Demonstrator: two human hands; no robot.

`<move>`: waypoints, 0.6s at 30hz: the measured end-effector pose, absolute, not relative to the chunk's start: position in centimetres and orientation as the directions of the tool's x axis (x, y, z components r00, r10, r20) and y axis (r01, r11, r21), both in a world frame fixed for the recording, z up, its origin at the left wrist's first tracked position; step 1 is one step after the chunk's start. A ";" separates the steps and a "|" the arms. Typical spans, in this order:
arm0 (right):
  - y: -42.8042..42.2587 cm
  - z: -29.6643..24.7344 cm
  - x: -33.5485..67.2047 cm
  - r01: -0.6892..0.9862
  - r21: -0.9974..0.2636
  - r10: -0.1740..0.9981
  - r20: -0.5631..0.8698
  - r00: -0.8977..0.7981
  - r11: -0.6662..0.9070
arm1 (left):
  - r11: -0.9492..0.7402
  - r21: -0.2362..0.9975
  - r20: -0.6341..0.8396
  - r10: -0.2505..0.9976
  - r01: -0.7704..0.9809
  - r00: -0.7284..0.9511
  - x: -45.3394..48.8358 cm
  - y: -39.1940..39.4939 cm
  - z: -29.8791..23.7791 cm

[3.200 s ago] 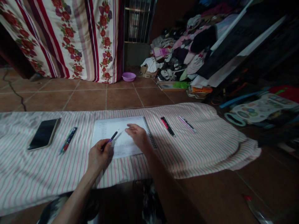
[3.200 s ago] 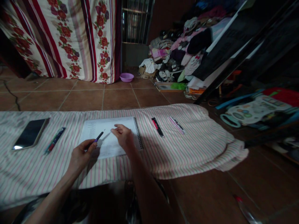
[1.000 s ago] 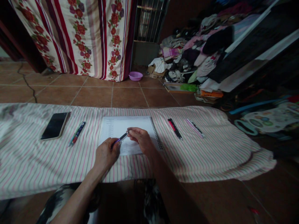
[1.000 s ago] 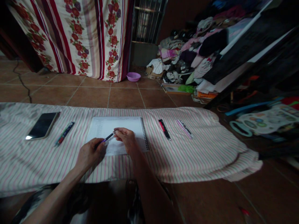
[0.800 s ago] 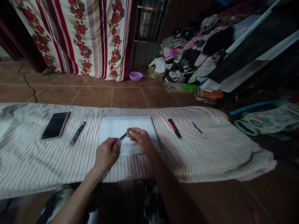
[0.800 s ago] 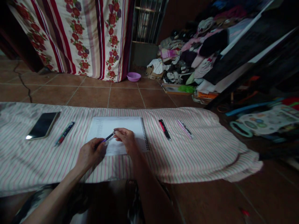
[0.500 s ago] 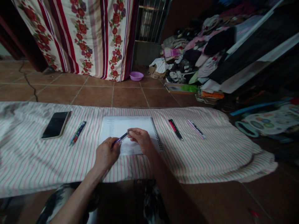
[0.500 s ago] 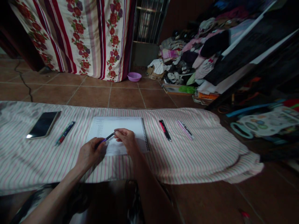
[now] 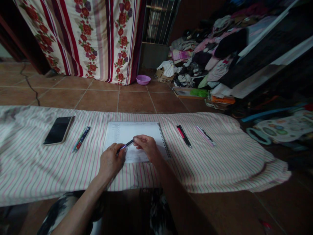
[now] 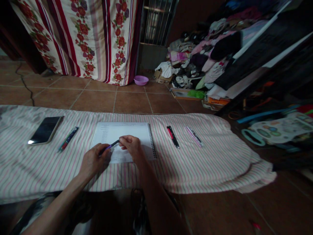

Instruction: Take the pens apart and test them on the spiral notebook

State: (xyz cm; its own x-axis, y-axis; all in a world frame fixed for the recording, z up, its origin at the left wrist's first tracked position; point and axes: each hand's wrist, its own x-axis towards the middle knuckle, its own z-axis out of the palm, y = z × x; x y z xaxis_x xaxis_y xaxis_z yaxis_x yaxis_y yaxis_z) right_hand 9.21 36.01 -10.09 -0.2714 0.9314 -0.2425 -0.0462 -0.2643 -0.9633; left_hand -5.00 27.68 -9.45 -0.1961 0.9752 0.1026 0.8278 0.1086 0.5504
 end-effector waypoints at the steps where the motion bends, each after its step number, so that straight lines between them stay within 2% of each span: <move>1: 36.0 -10.0 9.2 -0.037 -0.965 0.932 -0.241 -0.272 -0.261 | 0.103 0.553 0.110 0.975 0.827 -0.195 -5.0 27.7 -9.5; 13: 35.8 -10.5 8.6 0.148 -0.978 0.957 -0.180 -0.227 -0.149 | 0.049 0.550 0.191 0.964 0.834 -0.183 -5.0 27.6 -9.9; 15: 35.8 -10.5 8.6 0.128 -0.981 0.957 -0.170 -0.236 -0.143 | 0.062 0.585 0.171 0.965 0.809 -0.197 -5.0 27.6 -9.9; 18: 35.7 -10.2 8.9 0.027 -0.977 0.939 -0.213 -0.269 -0.213 | 0.107 0.655 0.121 0.962 0.748 -0.244 -5.1 27.7 -9.9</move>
State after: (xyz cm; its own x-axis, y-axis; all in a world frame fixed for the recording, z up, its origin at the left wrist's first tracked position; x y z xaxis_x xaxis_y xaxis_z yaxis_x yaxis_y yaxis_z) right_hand 8.94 35.68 -10.18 -0.2690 0.9393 -0.2128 0.0275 -0.2134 -0.9766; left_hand -5.06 27.74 -9.94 -0.2440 0.9622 0.1211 0.7483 0.1074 0.6546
